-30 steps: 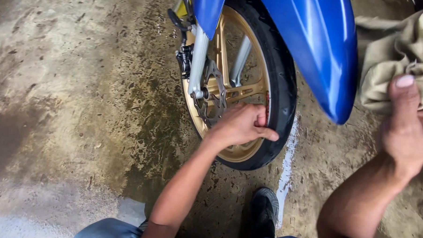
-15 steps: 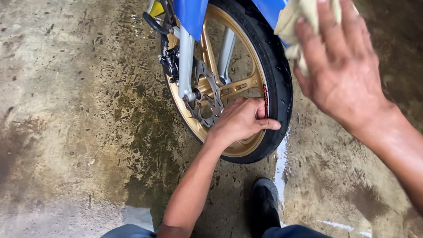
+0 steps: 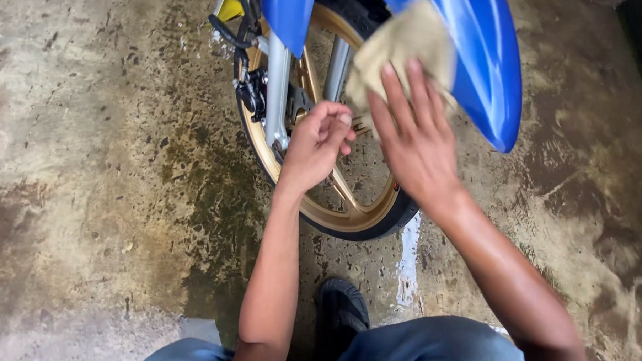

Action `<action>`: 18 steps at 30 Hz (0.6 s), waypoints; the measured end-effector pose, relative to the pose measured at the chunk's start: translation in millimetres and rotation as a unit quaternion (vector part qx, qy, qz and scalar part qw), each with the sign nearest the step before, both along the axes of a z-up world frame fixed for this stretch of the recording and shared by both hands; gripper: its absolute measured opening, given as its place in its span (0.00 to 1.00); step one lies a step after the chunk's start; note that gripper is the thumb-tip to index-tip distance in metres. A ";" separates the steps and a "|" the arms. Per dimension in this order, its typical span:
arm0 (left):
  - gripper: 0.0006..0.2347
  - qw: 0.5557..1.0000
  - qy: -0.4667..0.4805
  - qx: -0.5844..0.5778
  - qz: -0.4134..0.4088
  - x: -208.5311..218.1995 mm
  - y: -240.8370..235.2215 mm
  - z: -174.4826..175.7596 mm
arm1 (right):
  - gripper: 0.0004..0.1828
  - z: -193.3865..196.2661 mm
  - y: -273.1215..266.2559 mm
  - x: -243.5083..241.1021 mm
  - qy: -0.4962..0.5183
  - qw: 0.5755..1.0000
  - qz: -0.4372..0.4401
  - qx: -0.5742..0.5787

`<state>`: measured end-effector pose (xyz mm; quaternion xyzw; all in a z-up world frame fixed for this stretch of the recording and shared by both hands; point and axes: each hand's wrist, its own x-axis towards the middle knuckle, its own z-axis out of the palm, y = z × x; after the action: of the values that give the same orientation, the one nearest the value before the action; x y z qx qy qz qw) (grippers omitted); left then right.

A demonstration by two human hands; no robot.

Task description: The person wipes the gold front wheel, blue fender, and brake caliper of a motorcycle using a cloth. They clean the spokes, rim, and surrounding areas thoroughly.

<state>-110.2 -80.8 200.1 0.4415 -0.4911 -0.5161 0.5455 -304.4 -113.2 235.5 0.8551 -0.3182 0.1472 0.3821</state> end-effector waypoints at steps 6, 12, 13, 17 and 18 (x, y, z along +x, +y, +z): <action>0.09 0.998 0.029 -0.025 0.045 -7.1 10.6 -12.7 | 0.24 -33.7 18.9 -28.2 -0.084 0.994 0.073 0.020; 0.13 0.996 -0.036 -0.049 0.069 -21.5 15.2 -26.8 | 0.18 -43.7 6.5 -27.2 -0.122 0.991 0.035 0.050; 0.13 0.994 -0.039 -0.057 0.089 -22.9 13.3 -22.2 | 0.15 -17.7 -3.6 -6.2 -0.137 0.988 0.049 0.060; 0.19 0.984 -0.090 -0.073 0.134 -31.4 4.1 -7.7 | 0.38 38.4 -59.5 47.3 -0.099 0.972 -0.014 0.214; 0.19 0.984 -0.092 -0.073 0.133 -33.6 2.0 -7.7 | 0.38 33.0 -56.1 44.1 -0.102 0.971 -0.014 0.215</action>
<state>-143.8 -78.8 192.4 0.5075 -0.5123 -0.3593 0.5923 -260.3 -169.3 268.5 0.8931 -0.3919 0.1560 0.1565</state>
